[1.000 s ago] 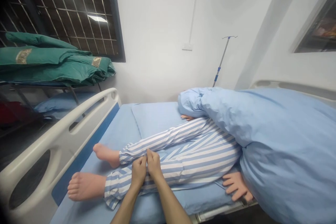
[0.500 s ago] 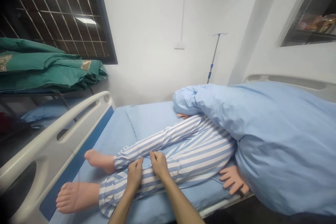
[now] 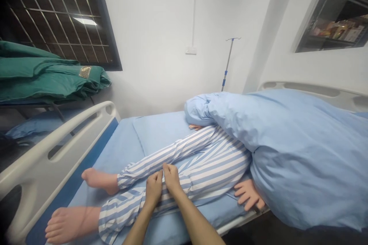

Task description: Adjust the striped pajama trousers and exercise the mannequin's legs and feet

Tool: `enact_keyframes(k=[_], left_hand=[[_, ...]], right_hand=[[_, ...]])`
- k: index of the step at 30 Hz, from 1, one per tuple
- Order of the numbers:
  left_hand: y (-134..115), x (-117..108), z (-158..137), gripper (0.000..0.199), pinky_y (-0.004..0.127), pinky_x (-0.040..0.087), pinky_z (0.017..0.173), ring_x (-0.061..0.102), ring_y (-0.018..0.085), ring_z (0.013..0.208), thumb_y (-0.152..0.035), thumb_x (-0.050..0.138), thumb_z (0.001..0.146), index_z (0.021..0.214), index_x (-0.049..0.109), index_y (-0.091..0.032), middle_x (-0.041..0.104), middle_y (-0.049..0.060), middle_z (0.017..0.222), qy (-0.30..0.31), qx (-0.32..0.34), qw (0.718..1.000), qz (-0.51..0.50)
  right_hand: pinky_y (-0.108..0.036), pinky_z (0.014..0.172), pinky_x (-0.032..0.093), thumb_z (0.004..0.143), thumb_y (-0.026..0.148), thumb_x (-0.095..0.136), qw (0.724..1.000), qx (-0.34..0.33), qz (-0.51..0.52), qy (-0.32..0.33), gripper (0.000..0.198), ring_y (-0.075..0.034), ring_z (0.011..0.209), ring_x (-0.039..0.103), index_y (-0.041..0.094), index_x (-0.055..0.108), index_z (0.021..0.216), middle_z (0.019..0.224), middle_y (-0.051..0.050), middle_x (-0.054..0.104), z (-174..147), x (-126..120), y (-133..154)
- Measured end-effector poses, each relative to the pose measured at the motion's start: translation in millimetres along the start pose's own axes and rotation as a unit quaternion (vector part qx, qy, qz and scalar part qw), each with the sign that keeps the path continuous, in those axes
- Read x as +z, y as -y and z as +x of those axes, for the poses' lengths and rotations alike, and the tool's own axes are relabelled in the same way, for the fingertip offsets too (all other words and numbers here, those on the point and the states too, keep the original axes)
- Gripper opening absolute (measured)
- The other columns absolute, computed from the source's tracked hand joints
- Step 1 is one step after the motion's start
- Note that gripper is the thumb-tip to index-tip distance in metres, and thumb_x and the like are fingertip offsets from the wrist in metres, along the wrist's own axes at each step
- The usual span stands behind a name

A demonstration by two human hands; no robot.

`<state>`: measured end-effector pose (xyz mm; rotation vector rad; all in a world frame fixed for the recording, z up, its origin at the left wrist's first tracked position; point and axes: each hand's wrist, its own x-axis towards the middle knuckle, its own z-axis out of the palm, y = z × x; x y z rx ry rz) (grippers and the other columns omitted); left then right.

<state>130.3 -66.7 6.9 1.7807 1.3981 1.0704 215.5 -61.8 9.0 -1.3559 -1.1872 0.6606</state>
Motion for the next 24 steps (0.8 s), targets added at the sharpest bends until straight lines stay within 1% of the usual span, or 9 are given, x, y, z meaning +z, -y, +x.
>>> enact_keyframes(k=[4, 8, 11, 14, 17, 19, 22, 24], left_hand=[[-1.3, -0.2, 0.7, 0.038, 0.025, 0.023, 0.051, 0.032, 0.010, 0.049, -0.039, 0.032, 0.081, 0.048, 0.025, -0.020, 0.029, -0.004, 0.046, -0.007, 0.008, 1.000, 0.008], [0.3, 0.1, -0.3, 0.037, 0.024, 0.022, 0.051, 0.030, 0.010, 0.049, -0.039, 0.033, 0.080, 0.049, 0.023, -0.020, 0.026, -0.004, 0.047, 0.003, -0.001, 1.000, -0.006], [-2.6, -1.0, 3.4, 0.037, 0.024, 0.021, 0.050, 0.029, 0.010, 0.050, -0.040, 0.036, 0.078, 0.049, 0.024, -0.020, 0.024, -0.004, 0.047, 0.015, -0.015, 0.999, -0.033], [-15.0, 4.0, 11.5, 0.038, 0.024, 0.020, 0.049, 0.027, 0.009, 0.049, -0.041, 0.038, 0.075, 0.048, 0.024, -0.020, 0.023, -0.005, 0.047, 0.008, -0.022, 0.997, -0.071], [-31.4, 21.8, 17.2, 0.038, 0.024, 0.021, 0.048, 0.027, 0.009, 0.048, -0.043, 0.039, 0.074, 0.046, 0.027, -0.020, 0.026, -0.005, 0.045, 0.006, -0.022, 0.991, -0.135], [-38.7, 37.2, 17.0, 0.038, 0.024, 0.023, 0.049, 0.030, 0.010, 0.048, -0.044, 0.038, 0.074, 0.045, 0.031, -0.020, 0.031, -0.004, 0.044, 0.005, -0.040, 0.985, -0.169], [-41.0, 53.5, 13.0, 0.040, 0.024, 0.026, 0.051, 0.038, 0.012, 0.051, -0.046, 0.036, 0.075, 0.048, 0.043, -0.018, 0.044, -0.001, 0.047, -0.005, -0.053, 0.987, -0.155], [-39.0, 57.0, 10.7, 0.040, 0.024, 0.026, 0.053, 0.040, 0.013, 0.054, -0.046, 0.036, 0.076, 0.051, 0.046, -0.017, 0.047, 0.000, 0.050, 0.001, -0.043, 0.989, -0.139]], right_hand=[[-0.023, 0.047, 0.020, 0.079, 0.042, 0.038, 0.999, -0.022, -0.029, 0.007, 0.040, -0.008, 0.049, 0.024, 0.019, 0.025, 0.050, 0.049, 0.005, 0.023, 7.7, -21.8, -3.4], [-0.023, 0.046, 0.019, 0.080, 0.044, 0.036, 0.999, 0.008, -0.026, -0.025, 0.042, -0.008, 0.047, 0.025, 0.019, 0.027, 0.048, 0.046, 0.005, 0.025, 11.2, -40.5, -18.5], [-0.023, 0.046, 0.020, 0.080, 0.046, 0.035, 0.999, 0.024, -0.010, -0.033, 0.043, -0.008, 0.046, 0.025, 0.019, 0.028, 0.047, 0.043, 0.005, 0.026, 11.7, -43.2, -26.4], [-0.023, 0.045, 0.021, 0.080, 0.045, 0.038, 0.999, 0.021, 0.000, -0.033, 0.043, -0.008, 0.045, 0.026, 0.019, 0.030, 0.046, 0.043, 0.005, 0.028, 12.1, -41.5, -28.0], [-0.023, 0.046, 0.023, 0.080, 0.043, 0.038, 0.999, 0.016, 0.017, -0.042, 0.042, -0.009, 0.046, 0.028, 0.018, 0.031, 0.047, 0.044, 0.004, 0.030, 12.6, -41.3, -27.8], [-0.022, 0.047, 0.025, 0.080, 0.042, 0.038, 0.998, 0.012, 0.029, -0.045, 0.040, -0.009, 0.048, 0.030, 0.018, 0.032, 0.049, 0.046, 0.004, 0.031, 13.1, -41.9, -27.8], [-0.022, 0.047, 0.027, 0.078, 0.042, 0.039, 0.997, 0.017, 0.042, -0.056, 0.036, -0.009, 0.050, 0.031, 0.018, 0.033, 0.051, 0.049, 0.003, 0.033, 14.8, -42.9, -25.9], [-0.022, 0.047, 0.026, 0.077, 0.042, 0.039, 0.998, 0.015, 0.037, -0.056, 0.036, -0.010, 0.051, 0.030, 0.018, 0.033, 0.051, 0.049, 0.003, 0.033, 17.2, -45.6, -22.1]])
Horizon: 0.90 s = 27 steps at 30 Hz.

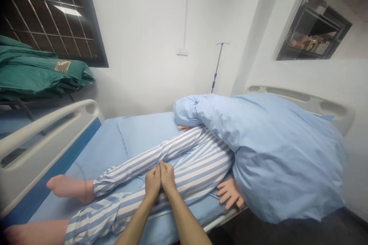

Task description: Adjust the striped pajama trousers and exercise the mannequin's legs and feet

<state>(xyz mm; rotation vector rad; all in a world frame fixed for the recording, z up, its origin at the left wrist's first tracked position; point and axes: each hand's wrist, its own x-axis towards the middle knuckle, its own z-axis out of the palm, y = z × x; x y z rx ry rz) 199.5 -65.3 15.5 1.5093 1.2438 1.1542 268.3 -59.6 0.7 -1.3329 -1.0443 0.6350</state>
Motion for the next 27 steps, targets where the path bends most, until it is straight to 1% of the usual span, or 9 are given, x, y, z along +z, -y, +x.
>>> enact_keyframes(k=[4, 6, 9, 11, 15, 20, 22, 25, 27], left_hand=[[4.7, -2.6, 0.3, 0.039, 0.024, 0.022, 0.051, 0.031, 0.011, 0.051, -0.045, 0.037, 0.076, 0.047, 0.032, -0.019, 0.031, -0.004, 0.046, 0.017, 0.016, 1.000, 0.007], [6.9, -3.1, 1.0, 0.039, 0.024, 0.020, 0.050, 0.027, 0.010, 0.050, -0.044, 0.037, 0.076, 0.048, 0.026, -0.020, 0.024, -0.004, 0.047, 0.017, 0.022, 0.999, 0.016], [9.1, -2.9, 1.1, 0.039, 0.024, 0.018, 0.049, 0.025, 0.009, 0.050, -0.042, 0.037, 0.076, 0.049, 0.022, -0.020, 0.020, -0.004, 0.049, 0.024, 0.025, 0.999, 0.028], [7.6, -1.6, 1.1, 0.038, 0.024, 0.018, 0.049, 0.024, 0.009, 0.049, -0.040, 0.038, 0.075, 0.048, 0.020, -0.020, 0.018, -0.004, 0.049, 0.030, 0.016, 0.998, 0.045], [-5.1, 13.9, 3.2, 0.035, 0.024, 0.017, 0.048, 0.024, 0.009, 0.048, -0.034, 0.041, 0.072, 0.047, 0.021, -0.020, 0.018, -0.004, 0.048, 0.014, 0.006, 0.997, 0.072], [-17.2, 55.1, 1.6, 0.031, 0.023, 0.021, 0.047, 0.026, 0.009, 0.047, -0.033, 0.042, 0.069, 0.044, 0.028, -0.020, 0.025, -0.005, 0.044, 0.027, -0.014, 0.998, -0.062], [-15.5, 65.8, -1.8, 0.032, 0.023, 0.023, 0.048, 0.030, 0.010, 0.048, -0.035, 0.040, 0.072, 0.045, 0.033, -0.019, 0.032, -0.004, 0.044, 0.032, -0.017, 0.997, -0.073], [-10.8, 70.2, -6.5, 0.035, 0.023, 0.024, 0.049, 0.034, 0.011, 0.050, -0.039, 0.036, 0.076, 0.047, 0.037, -0.019, 0.038, -0.003, 0.047, 0.034, -0.001, 0.998, -0.047], [-9.5, 68.8, -8.1, 0.038, 0.023, 0.023, 0.049, 0.034, 0.011, 0.050, -0.041, 0.036, 0.077, 0.047, 0.035, -0.019, 0.037, -0.003, 0.046, 0.042, 0.008, 0.999, -0.027]], right_hand=[[-0.022, 0.045, 0.023, 0.077, 0.040, 0.039, 0.998, -0.025, -0.044, 0.025, 0.036, -0.009, 0.049, 0.028, 0.018, 0.032, 0.049, 0.048, 0.004, 0.030, 9.6, -19.8, 10.1], [-0.022, 0.045, 0.022, 0.077, 0.039, 0.039, 0.997, -0.025, -0.069, 0.011, 0.036, -0.008, 0.047, 0.026, 0.018, 0.030, 0.049, 0.047, 0.005, 0.027, 14.6, -37.1, 10.5], [-0.023, 0.045, 0.021, 0.079, 0.041, 0.037, 0.995, -0.022, -0.098, -0.018, 0.039, -0.008, 0.046, 0.024, 0.019, 0.025, 0.049, 0.046, 0.005, 0.023, 17.5, -59.7, 4.0], [-0.023, 0.046, 0.020, 0.080, 0.041, 0.037, 0.993, -0.031, -0.116, -0.021, 0.041, -0.008, 0.047, 0.025, 0.019, 0.023, 0.049, 0.046, 0.005, 0.022, 16.5, -67.1, -1.3], [-0.023, 0.046, 0.020, 0.081, 0.041, 0.036, 0.991, -0.038, -0.123, -0.042, 0.041, -0.008, 0.047, 0.025, 0.019, 0.023, 0.049, 0.047, 0.005, 0.023, 14.4, -68.5, -4.8], [-0.023, 0.047, 0.023, 0.081, 0.041, 0.036, 0.995, -0.039, -0.084, -0.028, 0.039, -0.009, 0.049, 0.028, 0.019, 0.027, 0.050, 0.049, 0.004, 0.027, 14.9, -69.9, -3.4], [-0.022, 0.048, 0.025, 0.081, 0.042, 0.035, 0.996, -0.032, -0.080, -0.030, 0.040, -0.009, 0.049, 0.030, 0.019, 0.029, 0.050, 0.048, 0.004, 0.030, 14.9, -70.0, -3.5], [-0.023, 0.047, 0.025, 0.081, 0.044, 0.035, 0.995, -0.024, -0.090, -0.023, 0.040, -0.009, 0.049, 0.030, 0.019, 0.030, 0.050, 0.048, 0.004, 0.031, 16.2, -72.2, -0.9], [-0.023, 0.047, 0.024, 0.080, 0.044, 0.036, 0.994, -0.033, -0.108, -0.006, 0.041, -0.009, 0.048, 0.030, 0.018, 0.030, 0.049, 0.047, 0.004, 0.030, 19.1, -78.6, 2.8]])
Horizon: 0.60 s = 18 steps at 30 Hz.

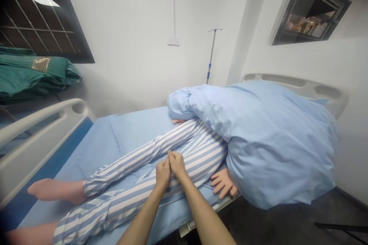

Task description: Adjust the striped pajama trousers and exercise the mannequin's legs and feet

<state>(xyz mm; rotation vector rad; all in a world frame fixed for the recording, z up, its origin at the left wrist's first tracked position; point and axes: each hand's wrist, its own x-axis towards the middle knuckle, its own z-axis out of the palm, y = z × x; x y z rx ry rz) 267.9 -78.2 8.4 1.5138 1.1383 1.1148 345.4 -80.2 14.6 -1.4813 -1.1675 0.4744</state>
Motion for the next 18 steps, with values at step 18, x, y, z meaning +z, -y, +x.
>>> enact_keyframes(k=[18], left_hand=[[-22.3, 29.7, -1.7, 0.038, 0.024, 0.024, 0.049, 0.031, 0.009, 0.046, -0.040, 0.039, 0.077, 0.046, 0.030, -0.020, 0.031, -0.005, 0.044, 0.022, 0.017, 0.999, -0.037]], right_hand=[[-0.023, 0.046, 0.024, 0.081, 0.042, 0.036, 0.999, -0.012, 0.019, -0.026, 0.040, -0.009, 0.047, 0.027, 0.019, 0.030, 0.049, 0.046, 0.004, 0.028, 6.0, -44.9, -16.1]])
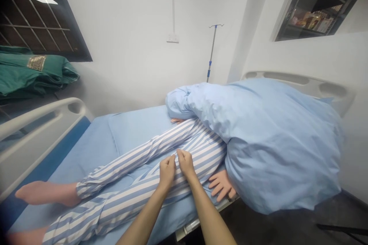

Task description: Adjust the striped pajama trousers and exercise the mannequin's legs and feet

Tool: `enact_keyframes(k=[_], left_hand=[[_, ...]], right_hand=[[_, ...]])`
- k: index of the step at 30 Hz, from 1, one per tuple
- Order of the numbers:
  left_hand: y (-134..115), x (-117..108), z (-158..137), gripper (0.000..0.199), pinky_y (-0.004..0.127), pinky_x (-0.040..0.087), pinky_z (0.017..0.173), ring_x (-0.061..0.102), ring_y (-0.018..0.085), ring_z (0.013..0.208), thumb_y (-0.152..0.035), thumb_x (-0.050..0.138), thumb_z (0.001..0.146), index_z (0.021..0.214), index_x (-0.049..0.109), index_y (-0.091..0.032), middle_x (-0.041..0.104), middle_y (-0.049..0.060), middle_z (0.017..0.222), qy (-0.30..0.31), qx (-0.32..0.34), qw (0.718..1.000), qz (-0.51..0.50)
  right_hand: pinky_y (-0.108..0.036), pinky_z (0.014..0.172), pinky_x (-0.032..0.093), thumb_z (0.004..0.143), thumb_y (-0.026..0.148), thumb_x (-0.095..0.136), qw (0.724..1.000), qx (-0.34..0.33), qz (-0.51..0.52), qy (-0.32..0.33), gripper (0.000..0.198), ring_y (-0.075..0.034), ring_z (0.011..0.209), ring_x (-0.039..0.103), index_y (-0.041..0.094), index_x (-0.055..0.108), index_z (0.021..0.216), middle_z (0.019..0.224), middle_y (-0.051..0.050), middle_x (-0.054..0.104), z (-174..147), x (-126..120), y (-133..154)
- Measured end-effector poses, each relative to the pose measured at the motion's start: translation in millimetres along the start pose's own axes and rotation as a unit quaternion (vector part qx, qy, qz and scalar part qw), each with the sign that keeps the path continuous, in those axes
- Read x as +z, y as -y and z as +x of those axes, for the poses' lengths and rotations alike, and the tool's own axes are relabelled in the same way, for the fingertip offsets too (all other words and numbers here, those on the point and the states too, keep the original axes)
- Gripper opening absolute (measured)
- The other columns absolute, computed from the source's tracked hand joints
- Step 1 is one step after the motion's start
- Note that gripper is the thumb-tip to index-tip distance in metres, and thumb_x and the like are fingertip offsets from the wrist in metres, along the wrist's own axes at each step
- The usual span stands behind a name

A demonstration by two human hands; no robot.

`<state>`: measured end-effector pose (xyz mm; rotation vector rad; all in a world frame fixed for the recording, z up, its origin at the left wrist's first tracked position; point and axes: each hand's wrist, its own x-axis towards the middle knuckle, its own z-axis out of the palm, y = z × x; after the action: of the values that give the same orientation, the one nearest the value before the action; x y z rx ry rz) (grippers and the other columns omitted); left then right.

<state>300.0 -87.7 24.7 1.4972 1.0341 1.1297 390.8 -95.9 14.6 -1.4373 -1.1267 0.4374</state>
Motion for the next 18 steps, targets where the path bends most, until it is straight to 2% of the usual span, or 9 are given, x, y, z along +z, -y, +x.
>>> enact_keyframes(k=[3, 7, 10, 13, 18], left_hand=[[2.5, 15.5, -1.4, 0.040, 0.024, 0.026, 0.050, 0.036, 0.011, 0.048, -0.041, 0.035, 0.079, 0.047, 0.037, -0.019, 0.041, -0.002, 0.045, -0.015, 0.001, 0.999, 0.031], [10.2, 21.1, -5.7, 0.046, 0.026, 0.029, 0.056, 0.048, 0.016, 0.057, -0.044, 0.026, 0.083, 0.053, 0.050, -0.019, 0.056, 0.005, 0.056, -0.036, -0.002, 0.996, 0.086], [12.5, 19.6, -6.8, 0.049, 0.027, 0.028, 0.055, 0.048, 0.016, 0.054, -0.045, 0.022, 0.084, 0.050, 0.046, -0.020, 0.054, 0.005, 0.053, -0.030, -0.002, 0.996, 0.083], [11.7, 19.4, -6.3, 0.050, 0.027, 0.027, 0.054, 0.044, 0.015, 0.049, -0.046, 0.022, 0.085, 0.045, 0.039, -0.021, 0.048, 0.002, 0.045, -0.029, 0.001, 0.996, 0.082], [10.0, 18.9, -7.1, 0.051, 0.026, 0.026, 0.053, 0.039, 0.012, 0.044, -0.047, 0.021, 0.085, 0.043, 0.032, -0.021, 0.040, -0.001, 0.040, -0.018, -0.002, 0.997, 0.077]], right_hand=[[-0.023, 0.045, 0.024, 0.080, 0.042, 0.037, 1.000, 0.009, 0.013, -0.005, 0.038, -0.009, 0.048, 0.028, 0.019, 0.029, 0.050, 0.048, 0.004, 0.030, -0.5, -0.4, -1.7], [-0.023, 0.045, 0.023, 0.079, 0.043, 0.038, 1.000, 0.009, 0.002, -0.011, 0.039, -0.008, 0.048, 0.027, 0.018, 0.029, 0.050, 0.048, 0.004, 0.029, -3.5, 4.1, -2.3], [-0.023, 0.044, 0.023, 0.080, 0.044, 0.037, 1.000, 0.015, 0.002, 0.001, 0.042, -0.008, 0.046, 0.026, 0.019, 0.028, 0.048, 0.046, 0.005, 0.027, 3.4, 1.1, 0.7], [-0.023, 0.045, 0.023, 0.080, 0.044, 0.037, 1.000, 0.004, -0.007, 0.007, 0.042, -0.008, 0.046, 0.025, 0.019, 0.028, 0.048, 0.046, 0.005, 0.026, 21.4, -16.6, 3.2], [-0.024, 0.045, 0.020, 0.079, 0.044, 0.038, 0.996, -0.010, -0.080, -0.050, 0.042, -0.008, 0.047, 0.024, 0.019, 0.024, 0.048, 0.046, 0.005, 0.022, 42.6, -51.4, -10.0]])
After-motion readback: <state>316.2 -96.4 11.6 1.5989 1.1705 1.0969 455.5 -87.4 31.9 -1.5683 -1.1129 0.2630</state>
